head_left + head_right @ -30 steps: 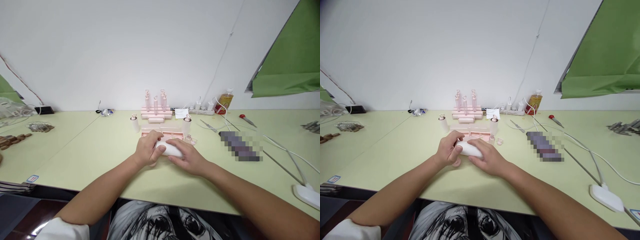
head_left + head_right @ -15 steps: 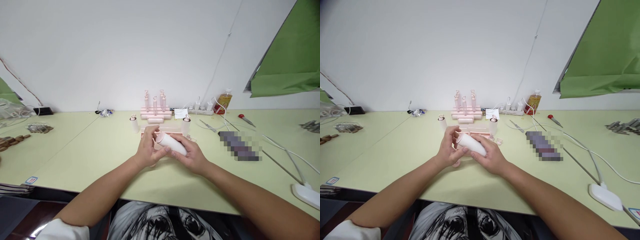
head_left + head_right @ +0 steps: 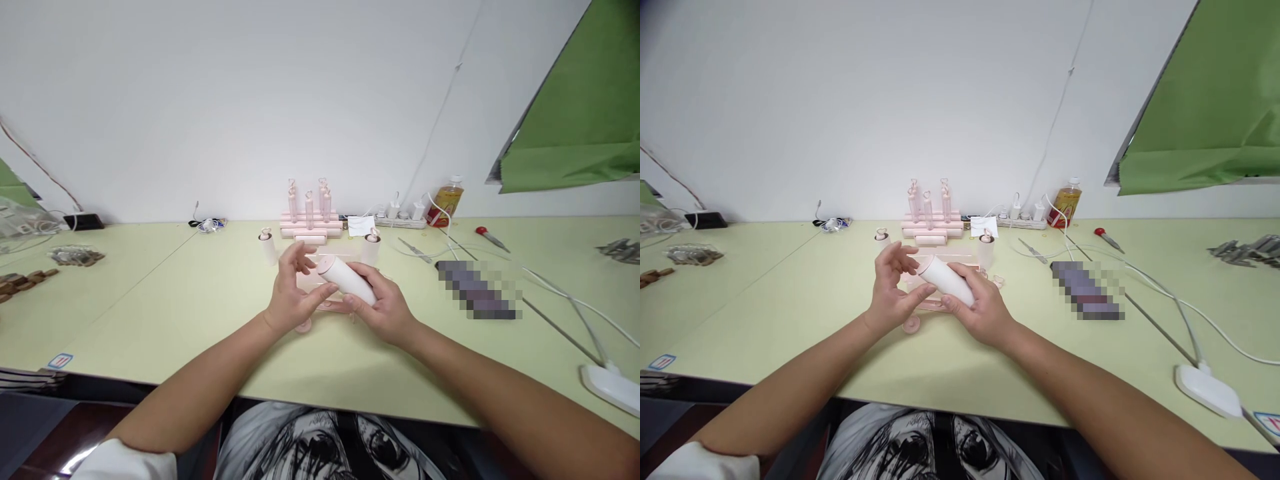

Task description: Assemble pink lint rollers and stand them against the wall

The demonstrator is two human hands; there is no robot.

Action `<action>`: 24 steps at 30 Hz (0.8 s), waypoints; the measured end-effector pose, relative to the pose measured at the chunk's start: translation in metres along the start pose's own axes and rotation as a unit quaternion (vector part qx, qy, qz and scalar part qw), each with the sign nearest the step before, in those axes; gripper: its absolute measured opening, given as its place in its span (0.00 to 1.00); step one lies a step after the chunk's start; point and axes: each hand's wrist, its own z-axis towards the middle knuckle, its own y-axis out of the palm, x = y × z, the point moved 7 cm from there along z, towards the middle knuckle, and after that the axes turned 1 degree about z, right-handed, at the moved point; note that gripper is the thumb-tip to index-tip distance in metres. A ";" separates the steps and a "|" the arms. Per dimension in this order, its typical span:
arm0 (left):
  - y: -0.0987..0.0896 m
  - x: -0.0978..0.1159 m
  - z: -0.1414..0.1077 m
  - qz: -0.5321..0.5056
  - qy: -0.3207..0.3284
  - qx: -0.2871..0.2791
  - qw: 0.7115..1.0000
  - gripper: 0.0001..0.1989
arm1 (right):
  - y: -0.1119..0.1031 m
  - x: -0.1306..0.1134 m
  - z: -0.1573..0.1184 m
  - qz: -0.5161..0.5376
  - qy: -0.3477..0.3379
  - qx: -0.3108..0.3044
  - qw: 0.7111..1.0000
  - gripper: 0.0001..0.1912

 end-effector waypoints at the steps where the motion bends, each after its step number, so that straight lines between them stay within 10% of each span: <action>1: 0.001 0.001 -0.001 -0.007 0.007 -0.005 1.000 0.38 | 0.000 -0.001 0.000 -0.002 -0.004 0.000 1.000 0.23; 24: 0.006 0.009 0.000 0.018 0.035 -0.044 0.998 0.25 | -0.001 -0.002 -0.001 -0.021 -0.016 0.008 1.000 0.23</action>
